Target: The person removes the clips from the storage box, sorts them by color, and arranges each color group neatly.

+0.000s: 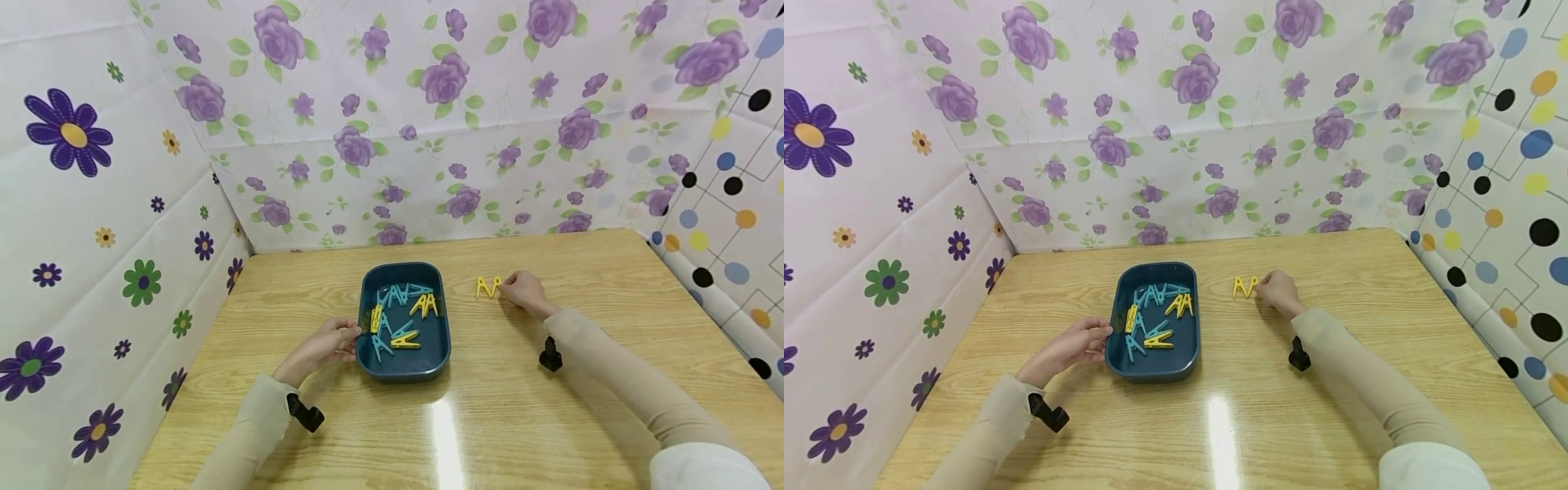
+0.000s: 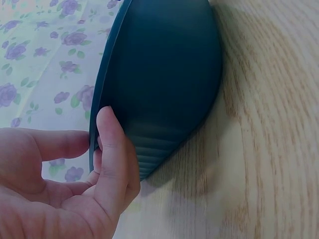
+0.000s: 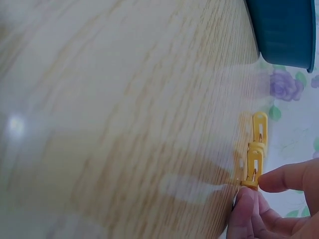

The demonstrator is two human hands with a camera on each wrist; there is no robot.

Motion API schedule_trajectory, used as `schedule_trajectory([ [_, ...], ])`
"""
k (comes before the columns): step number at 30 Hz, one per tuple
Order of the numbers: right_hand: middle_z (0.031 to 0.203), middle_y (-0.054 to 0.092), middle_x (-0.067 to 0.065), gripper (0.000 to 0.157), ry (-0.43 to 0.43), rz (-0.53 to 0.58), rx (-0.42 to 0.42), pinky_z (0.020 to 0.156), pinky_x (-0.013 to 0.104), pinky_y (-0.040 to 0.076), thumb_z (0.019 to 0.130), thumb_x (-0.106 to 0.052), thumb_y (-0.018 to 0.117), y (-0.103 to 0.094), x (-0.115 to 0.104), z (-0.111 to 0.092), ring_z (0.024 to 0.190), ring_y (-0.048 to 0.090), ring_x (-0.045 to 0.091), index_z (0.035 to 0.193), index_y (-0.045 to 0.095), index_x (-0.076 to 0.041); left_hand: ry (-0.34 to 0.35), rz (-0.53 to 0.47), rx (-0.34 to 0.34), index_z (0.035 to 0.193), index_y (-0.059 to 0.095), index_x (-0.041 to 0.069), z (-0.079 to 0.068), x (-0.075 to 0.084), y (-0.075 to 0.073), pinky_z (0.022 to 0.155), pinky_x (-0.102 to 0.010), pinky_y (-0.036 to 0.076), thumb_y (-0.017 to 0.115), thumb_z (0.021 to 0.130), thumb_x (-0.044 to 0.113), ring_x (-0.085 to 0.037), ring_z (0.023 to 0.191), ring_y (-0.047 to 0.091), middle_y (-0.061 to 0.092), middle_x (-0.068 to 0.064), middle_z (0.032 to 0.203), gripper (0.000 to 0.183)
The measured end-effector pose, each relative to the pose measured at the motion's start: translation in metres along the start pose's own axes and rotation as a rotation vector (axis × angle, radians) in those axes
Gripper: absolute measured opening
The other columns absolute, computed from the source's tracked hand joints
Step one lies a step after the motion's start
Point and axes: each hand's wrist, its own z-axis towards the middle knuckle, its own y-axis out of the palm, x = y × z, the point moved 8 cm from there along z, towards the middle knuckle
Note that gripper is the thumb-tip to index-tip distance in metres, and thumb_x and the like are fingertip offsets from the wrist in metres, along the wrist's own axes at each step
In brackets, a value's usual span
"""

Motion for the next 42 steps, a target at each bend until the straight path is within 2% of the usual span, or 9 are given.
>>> schedule_trajectory([
  [13, 0.075, 0.065, 0.01, 0.025, 0.009, -0.007, 0.003, 0.051, 0.025, 0.043, 0.092, -0.017, 0.053, 0.0, 0.002, 0.003, 0.056, 0.053, 0.013, 0.102, 0.063, 0.004, -0.004, -0.009, 0.002, 0.123, 0.043, -0.008, 0.0, -0.001, 0.0, 0.064, -0.024, 0.054, 0.046, 0.102, 0.017, -0.011, 0.066, 0.056, 0.055, -0.004, 0.081, 0.033],
  [18, 0.085, 0.063, 0.012, 0.029, 0.012, -0.005, 0.026, 0.054, 0.025, 0.043, 0.094, -0.018, 0.048, -0.004, 0.002, 0.003, 0.062, 0.053, 0.015, 0.107, 0.061, 0.004, -0.011, -0.01, 0.004, 0.123, 0.043, -0.008, 0.0, -0.002, 0.0, 0.064, -0.024, 0.055, 0.045, 0.102, 0.017, -0.01, 0.067, 0.056, 0.055, -0.004, 0.082, 0.032],
  [22, 0.093, 0.062, 0.015, 0.028, -0.025, -0.007, 0.052, 0.056, 0.027, 0.043, 0.096, -0.019, 0.044, -0.008, -0.006, 0.004, 0.067, 0.052, 0.017, 0.108, 0.059, 0.002, -0.015, -0.009, 0.007, 0.122, 0.043, -0.007, 0.0, -0.002, 0.0, 0.065, -0.025, 0.054, 0.045, 0.103, 0.017, -0.01, 0.068, 0.056, 0.055, -0.004, 0.082, 0.031],
  [32, 0.095, 0.064, 0.017, 0.026, -0.12, 0.017, 0.079, 0.059, 0.025, 0.046, 0.096, -0.018, 0.046, -0.012, -0.032, 0.0, 0.074, 0.057, 0.017, 0.109, 0.06, 0.0, -0.007, -0.007, 0.011, 0.117, 0.046, -0.007, 0.0, -0.001, 0.0, 0.062, -0.023, 0.054, 0.046, 0.102, 0.017, -0.011, 0.068, 0.055, 0.055, -0.004, 0.082, 0.028],
  [38, 0.104, 0.064, 0.025, 0.028, -0.17, 0.042, 0.051, 0.065, 0.027, 0.053, 0.097, -0.015, 0.045, -0.006, -0.047, -0.002, 0.086, 0.066, 0.034, 0.112, 0.06, 0.003, -0.011, -0.013, 0.016, 0.12, 0.045, -0.008, -0.001, -0.001, 0.0, 0.062, -0.023, 0.053, 0.046, 0.102, 0.016, -0.012, 0.069, 0.055, 0.054, -0.004, 0.083, 0.03],
  [42, 0.109, 0.063, 0.027, 0.032, -0.178, 0.055, 0.019, 0.072, 0.035, 0.057, 0.098, -0.016, 0.044, -0.002, -0.053, -0.003, 0.094, 0.067, 0.037, 0.116, 0.059, 0.005, -0.014, -0.022, 0.016, 0.121, 0.045, -0.008, -0.002, -0.001, 0.0, 0.062, -0.022, 0.053, 0.046, 0.102, 0.016, -0.012, 0.069, 0.055, 0.055, -0.005, 0.084, 0.03],
])
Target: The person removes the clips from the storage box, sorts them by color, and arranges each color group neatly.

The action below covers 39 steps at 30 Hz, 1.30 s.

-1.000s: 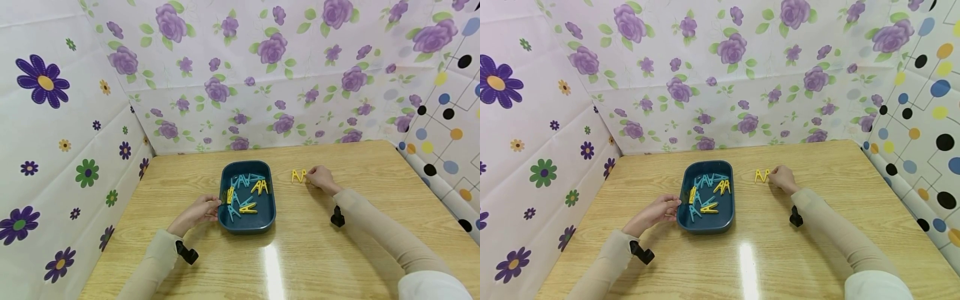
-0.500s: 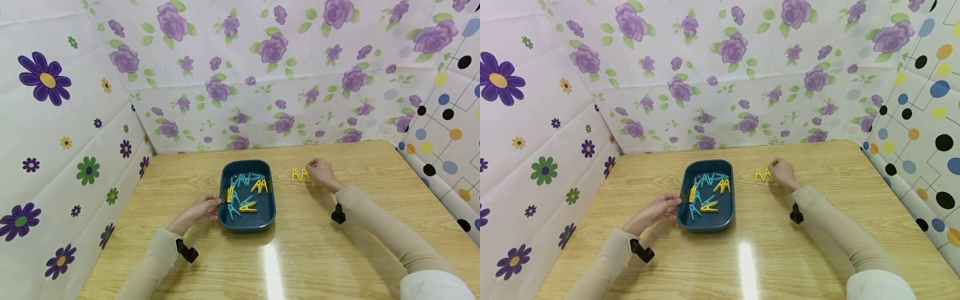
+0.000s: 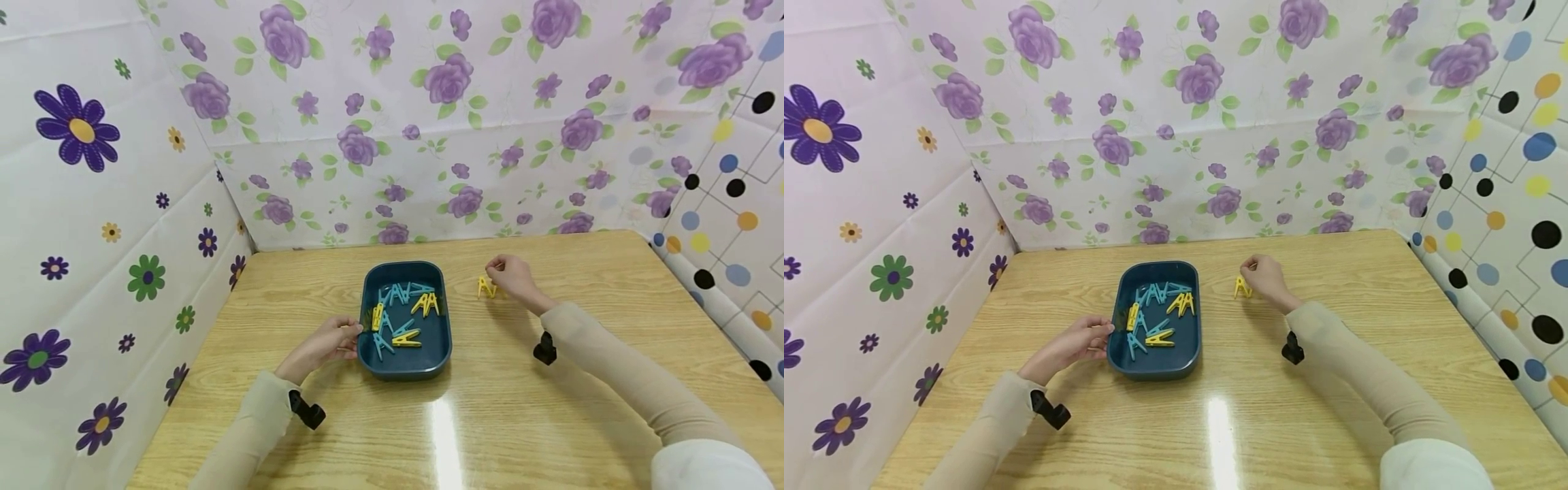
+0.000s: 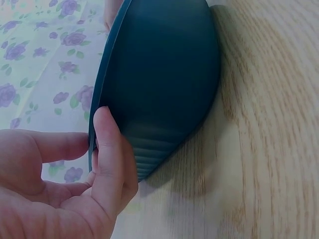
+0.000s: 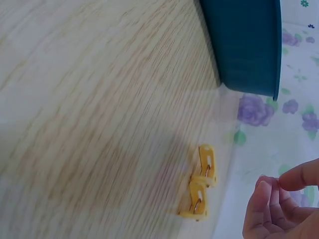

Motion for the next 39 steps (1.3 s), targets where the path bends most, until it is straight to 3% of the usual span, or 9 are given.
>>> schedule_trajectory([
  [8, 0.105, 0.064, 0.025, 0.029, -0.031, 0.019, -0.039, 0.071, 0.039, 0.056, 0.099, -0.016, 0.046, 0.009, -0.017, 0.0, 0.092, 0.065, 0.037, 0.117, 0.059, 0.004, 0.002, 0.001, -0.005, 0.12, 0.046, -0.007, 0.0, 0.0, 0.0, 0.061, -0.021, 0.053, 0.047, 0.102, 0.016, -0.011, 0.067, 0.056, 0.056, -0.005, 0.082, 0.029],
  [15, 0.112, 0.061, 0.028, 0.026, -0.061, 0.089, -0.108, 0.082, 0.051, 0.054, 0.1, -0.015, 0.045, 0.018, -0.032, 0.002, 0.099, 0.063, 0.04, 0.117, 0.057, -0.001, 0.008, 0.002, -0.015, 0.118, 0.046, -0.007, -0.001, 0.001, 0.001, 0.062, -0.022, 0.054, 0.047, 0.102, 0.017, -0.011, 0.066, 0.056, 0.056, -0.005, 0.082, 0.029],
  [20, 0.11, 0.063, 0.026, 0.023, -0.077, 0.06, -0.161, 0.082, 0.049, 0.055, 0.1, -0.016, 0.049, 0.023, -0.045, 0.003, 0.098, 0.064, 0.038, 0.116, 0.06, -0.002, 0.009, -0.001, -0.017, 0.117, 0.046, -0.007, -0.001, 0.001, 0.0, 0.063, -0.023, 0.054, 0.047, 0.102, 0.017, -0.011, 0.067, 0.056, 0.056, -0.006, 0.083, 0.028],
  [28, 0.105, 0.066, 0.016, 0.025, -0.1, 0.002, -0.286, 0.073, 0.033, 0.056, 0.1, -0.018, 0.048, 0.038, -0.065, 0.004, 0.088, 0.066, 0.025, 0.114, 0.063, -0.004, 0.01, 0.004, -0.017, 0.117, 0.046, -0.007, -0.001, 0.0, 0.001, 0.064, -0.024, 0.055, 0.046, 0.103, 0.016, -0.012, 0.067, 0.056, 0.056, -0.006, 0.082, 0.028],
  [34, 0.111, 0.065, 0.024, 0.03, -0.114, -0.02, -0.35, 0.08, 0.043, 0.056, 0.1, -0.018, 0.048, 0.045, -0.08, 0.004, 0.083, 0.064, 0.02, 0.117, 0.062, 0.002, 0.001, 0.003, -0.006, 0.118, 0.046, -0.007, 0.0, -0.001, 0.0, 0.064, -0.024, 0.054, 0.046, 0.102, 0.017, -0.011, 0.068, 0.056, 0.057, -0.006, 0.084, 0.028],
  [39, 0.11, 0.064, 0.024, 0.03, -0.099, -0.035, -0.397, 0.085, 0.047, 0.055, 0.101, -0.019, 0.046, 0.049, -0.093, 0.001, 0.088, 0.065, 0.026, 0.115, 0.063, 0.0, 0.001, 0.002, 0.0, 0.117, 0.047, -0.007, -0.001, 0.0, 0.0, 0.063, -0.023, 0.054, 0.046, 0.102, 0.017, -0.011, 0.068, 0.056, 0.057, -0.006, 0.084, 0.028],
])
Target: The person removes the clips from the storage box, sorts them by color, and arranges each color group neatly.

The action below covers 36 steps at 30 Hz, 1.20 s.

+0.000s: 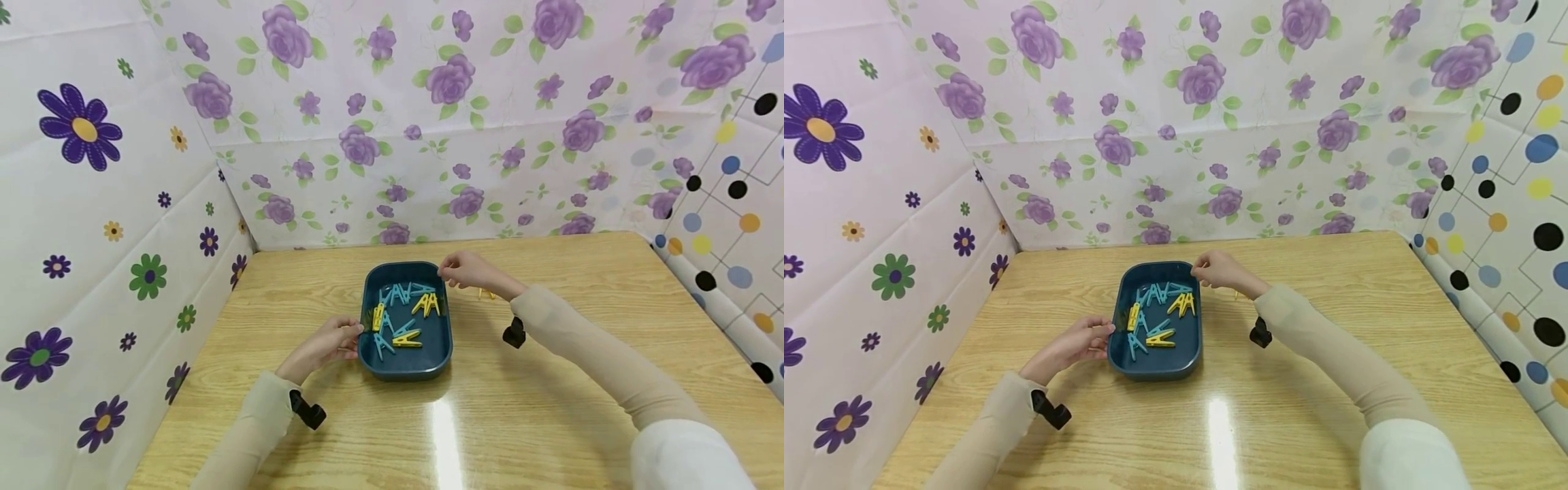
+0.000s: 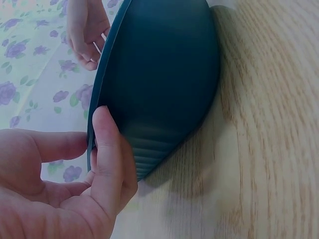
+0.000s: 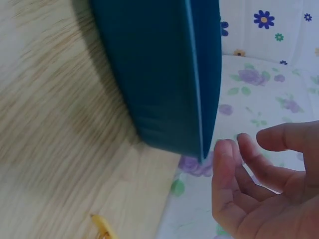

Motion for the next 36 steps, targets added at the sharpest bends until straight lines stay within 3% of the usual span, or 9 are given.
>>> schedule_trajectory([
  [3, 0.108, 0.065, 0.02, 0.029, 0.018, -0.005, -0.032, 0.085, 0.046, 0.054, 0.102, -0.02, 0.045, 0.003, -0.009, 0.001, 0.092, 0.064, 0.03, 0.115, 0.063, -0.002, -0.001, -0.001, 0.004, 0.118, 0.047, -0.007, 0.0, 0.0, -0.001, 0.062, -0.022, 0.054, 0.047, 0.102, 0.017, -0.011, 0.068, 0.056, 0.057, -0.006, 0.084, 0.028],
  [8, 0.104, 0.065, 0.016, 0.027, 0.037, -0.006, -0.071, 0.073, 0.033, 0.054, 0.102, -0.02, 0.046, 0.009, -0.018, 0.007, 0.091, 0.064, 0.029, 0.114, 0.064, -0.003, -0.006, -0.008, 0.001, 0.121, 0.045, -0.008, 0.001, -0.001, -0.001, 0.062, -0.022, 0.054, 0.047, 0.102, 0.017, -0.011, 0.069, 0.056, 0.057, -0.006, 0.085, 0.031],
  [13, 0.102, 0.066, 0.015, 0.027, 0.042, 0.008, -0.09, 0.071, 0.026, 0.054, 0.102, -0.021, 0.049, 0.014, -0.027, 0.013, 0.096, 0.065, 0.033, 0.115, 0.065, -0.004, -0.006, -0.022, -0.001, 0.122, 0.045, -0.009, 0.004, -0.003, -0.001, 0.061, -0.022, 0.053, 0.047, 0.102, 0.018, -0.011, 0.068, 0.056, 0.057, -0.006, 0.084, 0.033],
  [18, 0.091, 0.065, 0.005, 0.027, 0.029, 0.038, -0.111, 0.072, 0.028, 0.054, 0.101, -0.02, 0.05, 0.022, -0.035, 0.019, 0.084, 0.065, 0.025, 0.116, 0.065, -0.002, 0.001, -0.014, 0.008, 0.12, 0.047, -0.009, 0.005, -0.002, -0.002, 0.061, -0.022, 0.053, 0.047, 0.102, 0.017, -0.011, 0.068, 0.056, 0.057, -0.006, 0.085, 0.032],
  [24, 0.087, 0.064, 0.006, 0.025, 0.014, 0.08, -0.127, 0.063, 0.026, 0.05, 0.101, -0.019, 0.051, 0.033, -0.047, 0.026, 0.063, 0.056, 0.008, 0.113, 0.065, -0.002, -0.001, -0.023, 0.006, 0.116, 0.048, -0.008, 0.004, -0.003, -0.002, 0.061, -0.022, 0.053, 0.047, 0.102, 0.017, -0.011, 0.068, 0.056, 0.056, -0.006, 0.084, 0.029],
  [31, 0.095, 0.063, 0.015, 0.022, 0.026, 0.13, -0.156, 0.063, 0.025, 0.046, 0.101, -0.02, 0.052, 0.049, -0.062, 0.036, 0.065, 0.054, 0.01, 0.106, 0.065, -0.004, 0.008, -0.028, -0.003, 0.114, 0.048, -0.007, 0.003, -0.003, -0.001, 0.06, -0.021, 0.052, 0.047, 0.102, 0.017, -0.011, 0.067, 0.056, 0.056, -0.003, 0.081, 0.027],
  [36, 0.088, 0.062, 0.008, 0.02, 0.026, 0.155, -0.177, 0.065, 0.026, 0.048, 0.1, -0.019, 0.052, 0.063, -0.069, 0.044, 0.066, 0.056, 0.01, 0.103, 0.065, -0.003, -0.002, -0.027, 0.001, 0.114, 0.048, -0.007, 0.003, -0.003, -0.001, 0.059, -0.021, 0.052, 0.046, 0.102, 0.017, -0.011, 0.066, 0.055, 0.055, -0.003, 0.079, 0.027],
])
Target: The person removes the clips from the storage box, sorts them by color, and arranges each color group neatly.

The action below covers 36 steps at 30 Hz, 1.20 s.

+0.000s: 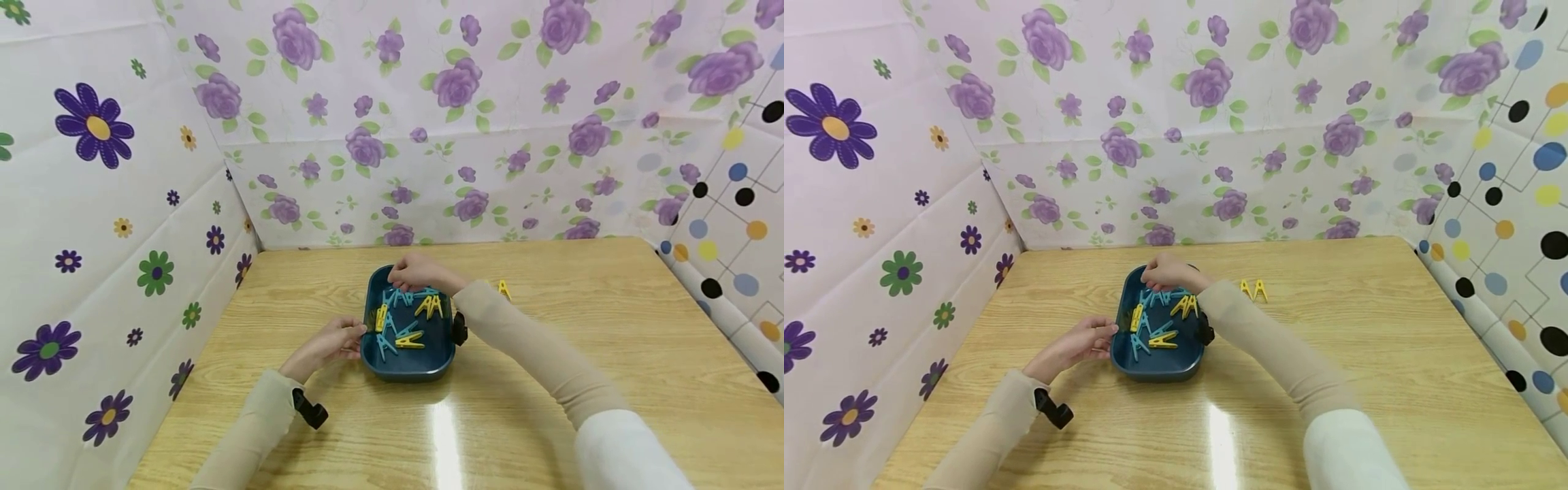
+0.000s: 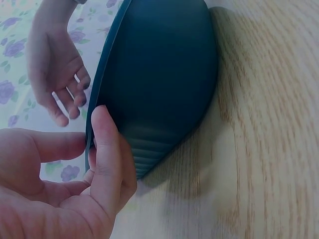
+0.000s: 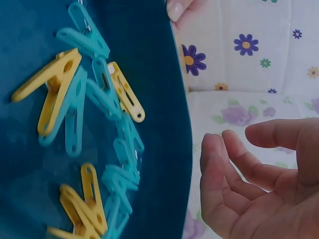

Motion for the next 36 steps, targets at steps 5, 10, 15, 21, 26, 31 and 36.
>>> schedule_trajectory([
  [5, 0.075, 0.056, 0.004, 0.02, -0.012, 0.029, -0.025, 0.055, 0.022, 0.04, 0.1, -0.015, 0.052, 0.015, 0.0, 0.011, 0.06, 0.051, 0.011, 0.09, 0.065, -0.004, -0.002, -0.013, -0.005, 0.113, 0.048, -0.007, 0.001, 0.0, -0.001, 0.06, -0.021, 0.052, 0.047, 0.102, 0.016, -0.011, 0.066, 0.055, 0.056, -0.003, 0.079, 0.026],
  [10, 0.068, 0.05, 0.003, 0.022, 0.015, 0.053, -0.054, 0.057, 0.026, 0.039, 0.099, -0.013, 0.053, 0.028, 0.003, 0.019, 0.06, 0.046, 0.014, 0.082, 0.06, -0.002, 0.002, -0.017, -0.018, 0.113, 0.048, -0.007, 0.001, -0.002, -0.001, 0.063, -0.023, 0.053, 0.046, 0.102, 0.015, -0.01, 0.067, 0.056, 0.056, -0.003, 0.079, 0.025],
  [15, 0.074, 0.054, 0.005, 0.025, 0.066, 0.0, -0.081, 0.07, 0.036, 0.049, 0.101, -0.015, 0.049, 0.038, 0.012, 0.025, 0.061, 0.047, 0.014, 0.104, 0.064, 0.005, 0.008, -0.021, -0.026, 0.114, 0.048, -0.008, 0.001, -0.003, 0.0, 0.062, -0.023, 0.053, 0.047, 0.102, 0.015, -0.011, 0.067, 0.056, 0.056, -0.002, 0.078, 0.026],
  [21, 0.123, 0.061, 0.015, 0.039, 0.098, -0.081, -0.144, 0.084, 0.036, 0.055, 0.103, -0.019, 0.046, 0.046, 0.018, 0.028, 0.075, 0.059, 0.015, 0.137, 0.051, -0.002, 0.008, -0.021, -0.029, 0.112, 0.048, -0.006, 0.001, -0.001, 0.0, 0.061, -0.022, 0.053, 0.046, 0.102, 0.016, -0.011, 0.067, 0.055, 0.055, -0.003, 0.08, 0.024],
  [26, 0.122, 0.062, 0.015, 0.037, 0.108, -0.126, -0.175, 0.08, 0.033, 0.054, 0.102, -0.016, 0.046, 0.048, 0.022, 0.029, 0.079, 0.06, 0.017, 0.135, 0.053, -0.001, 0.001, -0.025, -0.03, 0.112, 0.049, -0.006, 0.001, -0.001, -0.001, 0.06, -0.021, 0.053, 0.046, 0.102, 0.017, -0.011, 0.067, 0.056, 0.056, -0.004, 0.082, 0.024],
  [31, 0.118, 0.064, 0.015, 0.039, 0.113, -0.187, -0.235, 0.072, 0.029, 0.052, 0.1, -0.012, 0.047, 0.054, 0.026, 0.031, 0.071, 0.057, 0.012, 0.137, 0.051, -0.001, -0.008, -0.018, -0.025, 0.113, 0.048, -0.007, 0.001, -0.002, -0.002, 0.06, -0.021, 0.053, 0.046, 0.102, 0.016, -0.011, 0.068, 0.055, 0.055, -0.005, 0.083, 0.026],
  [36, 0.118, 0.064, 0.013, 0.038, 0.11, -0.223, -0.251, 0.072, 0.029, 0.052, 0.097, -0.007, 0.051, 0.059, 0.027, 0.031, 0.076, 0.059, 0.014, 0.135, 0.054, -0.001, -0.012, -0.027, -0.027, 0.113, 0.048, -0.005, 0.001, -0.003, -0.001, 0.061, -0.022, 0.053, 0.047, 0.102, 0.017, -0.011, 0.068, 0.055, 0.055, -0.003, 0.082, 0.024],
])
